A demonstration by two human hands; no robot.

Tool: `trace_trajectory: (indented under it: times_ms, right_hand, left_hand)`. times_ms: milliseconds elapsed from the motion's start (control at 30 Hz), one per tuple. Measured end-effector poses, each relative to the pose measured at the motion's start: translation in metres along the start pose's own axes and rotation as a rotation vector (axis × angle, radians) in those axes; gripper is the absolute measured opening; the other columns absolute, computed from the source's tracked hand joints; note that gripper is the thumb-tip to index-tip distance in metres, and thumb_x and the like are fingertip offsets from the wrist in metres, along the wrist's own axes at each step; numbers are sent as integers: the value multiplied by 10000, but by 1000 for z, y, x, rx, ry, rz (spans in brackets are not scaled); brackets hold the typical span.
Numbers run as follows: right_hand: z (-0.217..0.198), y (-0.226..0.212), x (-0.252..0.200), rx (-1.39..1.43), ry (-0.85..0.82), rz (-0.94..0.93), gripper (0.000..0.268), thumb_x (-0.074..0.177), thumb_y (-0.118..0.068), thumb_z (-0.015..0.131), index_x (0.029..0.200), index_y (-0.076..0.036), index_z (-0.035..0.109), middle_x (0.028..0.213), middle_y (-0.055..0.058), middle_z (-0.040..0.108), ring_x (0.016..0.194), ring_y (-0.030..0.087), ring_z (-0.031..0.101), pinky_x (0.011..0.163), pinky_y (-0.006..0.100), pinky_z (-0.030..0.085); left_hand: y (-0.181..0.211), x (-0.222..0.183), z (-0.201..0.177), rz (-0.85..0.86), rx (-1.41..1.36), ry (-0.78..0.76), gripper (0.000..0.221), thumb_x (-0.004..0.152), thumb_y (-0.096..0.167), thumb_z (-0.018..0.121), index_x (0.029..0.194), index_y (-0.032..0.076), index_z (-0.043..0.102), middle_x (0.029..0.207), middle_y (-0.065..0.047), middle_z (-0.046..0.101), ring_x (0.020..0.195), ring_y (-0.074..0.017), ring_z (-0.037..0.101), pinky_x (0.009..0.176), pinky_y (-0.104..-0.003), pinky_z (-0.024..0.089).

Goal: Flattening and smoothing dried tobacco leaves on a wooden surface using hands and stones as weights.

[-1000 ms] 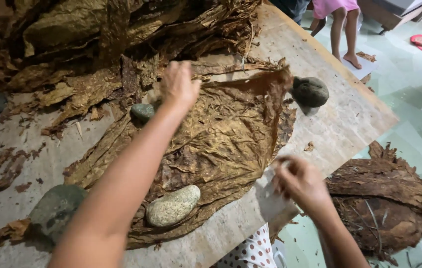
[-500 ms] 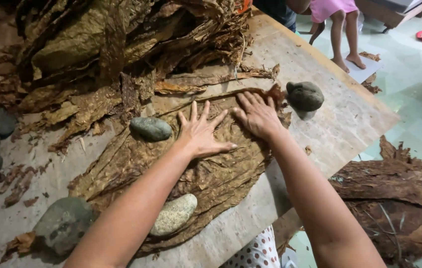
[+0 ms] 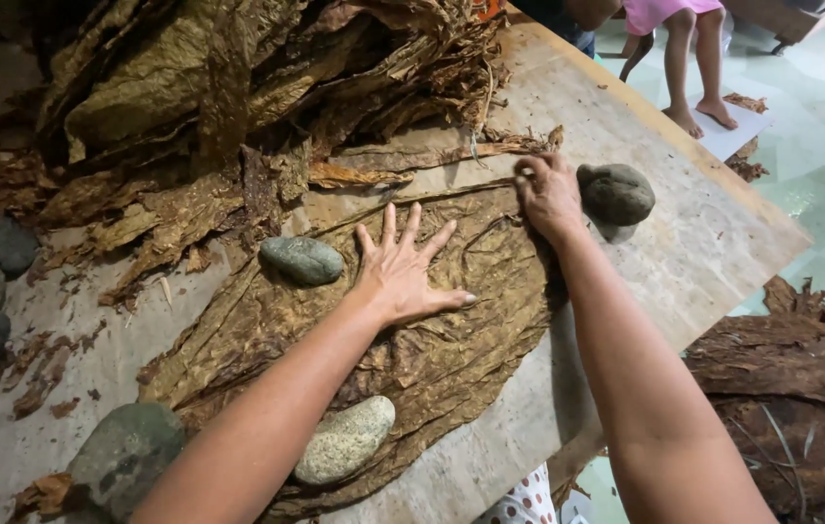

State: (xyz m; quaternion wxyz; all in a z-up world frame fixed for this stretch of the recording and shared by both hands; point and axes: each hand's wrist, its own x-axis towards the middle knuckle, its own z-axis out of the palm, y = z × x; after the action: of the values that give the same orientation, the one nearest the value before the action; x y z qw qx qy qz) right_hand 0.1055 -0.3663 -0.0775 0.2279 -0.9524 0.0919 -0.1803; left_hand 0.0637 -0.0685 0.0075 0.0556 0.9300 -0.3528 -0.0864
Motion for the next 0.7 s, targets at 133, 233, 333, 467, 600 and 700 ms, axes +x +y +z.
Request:
trace_trajectory:
  times_ms: [133, 233, 333, 467, 600, 700]
  right_hand:
    - [16, 23, 20, 75, 69, 82, 240, 926, -377, 639, 1154, -303, 641, 1285, 98, 508, 1232, 382, 487, 1024, 485, 421]
    - [18, 22, 21, 96, 116, 119, 218, 879, -375, 663, 1078, -288, 663, 1232, 97, 533, 1181, 381, 520, 989, 496, 450]
    - [17, 15, 21, 78, 153, 163, 162, 870, -335, 651, 1021, -287, 683, 1197, 86, 560, 1151, 381, 548, 979, 498, 463]
    - [19, 22, 22, 118, 154, 178, 163, 967, -299, 551, 1033, -305, 699, 1212, 70, 588, 1161, 358, 565, 997, 470, 460]
    - [-45, -25, -18, 259, 287, 59, 179, 967, -242, 584, 1076, -205, 721, 1001, 153, 708, 980, 379, 660, 831, 479, 522]
    - [-71, -5, -23, -351, 513, 6, 263, 871, -255, 739, 1124, -221, 671, 1171, 39, 597, 1090, 294, 557, 860, 401, 513]
  left_hand:
    - [0, 6, -5, 31, -62, 79, 1033, 709, 885, 372, 1529, 263, 284, 1577, -207, 243, 1473, -447, 141, 1123, -723, 79]
    - [-16, 60, 45, 170, -12, 379, 666, 855, 659, 352, 1299, 187, 508, 1321, -129, 486, 1298, -330, 419, 1027, -565, 264]
    - [-31, 137, 108, 283, 14, 574, 323, 961, 416, 475, 1139, 204, 642, 1159, -40, 618, 1129, -245, 615, 906, -417, 484]
    - [-14, 144, 88, 209, -64, 389, 607, 915, 458, 590, 1426, 153, 469, 1375, -143, 561, 1283, -336, 547, 1019, -478, 433]
    - [-12, 130, 80, 258, -105, 456, 571, 930, 488, 569, 1378, 135, 535, 1390, -177, 522, 1309, -360, 500, 1034, -477, 380]
    - [-14, 131, 89, 256, -92, 492, 595, 935, 536, 533, 1390, 154, 515, 1410, -177, 484, 1332, -355, 461, 1064, -505, 352]
